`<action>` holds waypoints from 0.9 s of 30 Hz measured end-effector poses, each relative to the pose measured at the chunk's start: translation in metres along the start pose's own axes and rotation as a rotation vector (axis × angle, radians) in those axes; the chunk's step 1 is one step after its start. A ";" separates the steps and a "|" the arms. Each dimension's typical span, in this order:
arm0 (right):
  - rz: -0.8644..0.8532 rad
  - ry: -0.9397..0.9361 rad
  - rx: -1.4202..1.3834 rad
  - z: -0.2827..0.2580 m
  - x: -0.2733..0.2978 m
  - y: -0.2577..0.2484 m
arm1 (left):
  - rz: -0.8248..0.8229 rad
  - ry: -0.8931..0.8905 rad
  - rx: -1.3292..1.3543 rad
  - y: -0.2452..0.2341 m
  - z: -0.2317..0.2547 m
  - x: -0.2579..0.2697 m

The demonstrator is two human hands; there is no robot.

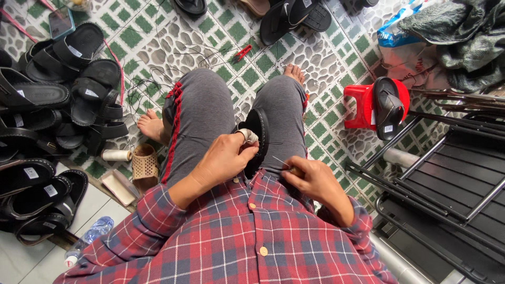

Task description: The person stitches the sole of a black sandal using a needle and thread, pulling the thread through the material and tightening it by hand while the sandal is held between their legs.

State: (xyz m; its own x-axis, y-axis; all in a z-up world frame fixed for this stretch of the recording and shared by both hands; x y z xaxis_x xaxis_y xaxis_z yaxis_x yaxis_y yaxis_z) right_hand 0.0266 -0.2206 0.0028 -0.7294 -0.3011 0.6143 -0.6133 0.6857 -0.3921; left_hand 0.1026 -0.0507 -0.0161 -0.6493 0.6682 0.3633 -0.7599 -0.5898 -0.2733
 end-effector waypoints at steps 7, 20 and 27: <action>0.469 -0.283 -0.398 -0.007 0.007 -0.026 | -0.146 -0.229 0.548 0.028 -0.018 -0.005; 0.307 -0.470 -0.058 -0.037 -0.009 0.007 | -0.143 -0.271 0.638 0.044 -0.026 -0.012; 0.263 -0.341 0.064 -0.035 0.000 0.000 | -0.084 -0.294 0.785 0.042 -0.053 -0.008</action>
State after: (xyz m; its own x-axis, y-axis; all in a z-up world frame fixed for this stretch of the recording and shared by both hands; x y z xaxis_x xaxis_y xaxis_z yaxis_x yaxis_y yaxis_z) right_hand 0.0375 -0.1975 0.0269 -0.9152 -0.3306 0.2303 -0.4026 0.7289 -0.5537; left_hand 0.0741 -0.0571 -0.0781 -0.4745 0.6425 0.6017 -0.4915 -0.7604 0.4244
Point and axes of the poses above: each hand's wrist, its own x-axis away from the middle knuckle, its own y-axis out of the palm, z = x × y, the point moved 9 cm from there along -x, towards the middle knuckle, and after that the axes turned 14 degrees about -z, right-handed, at the moved point
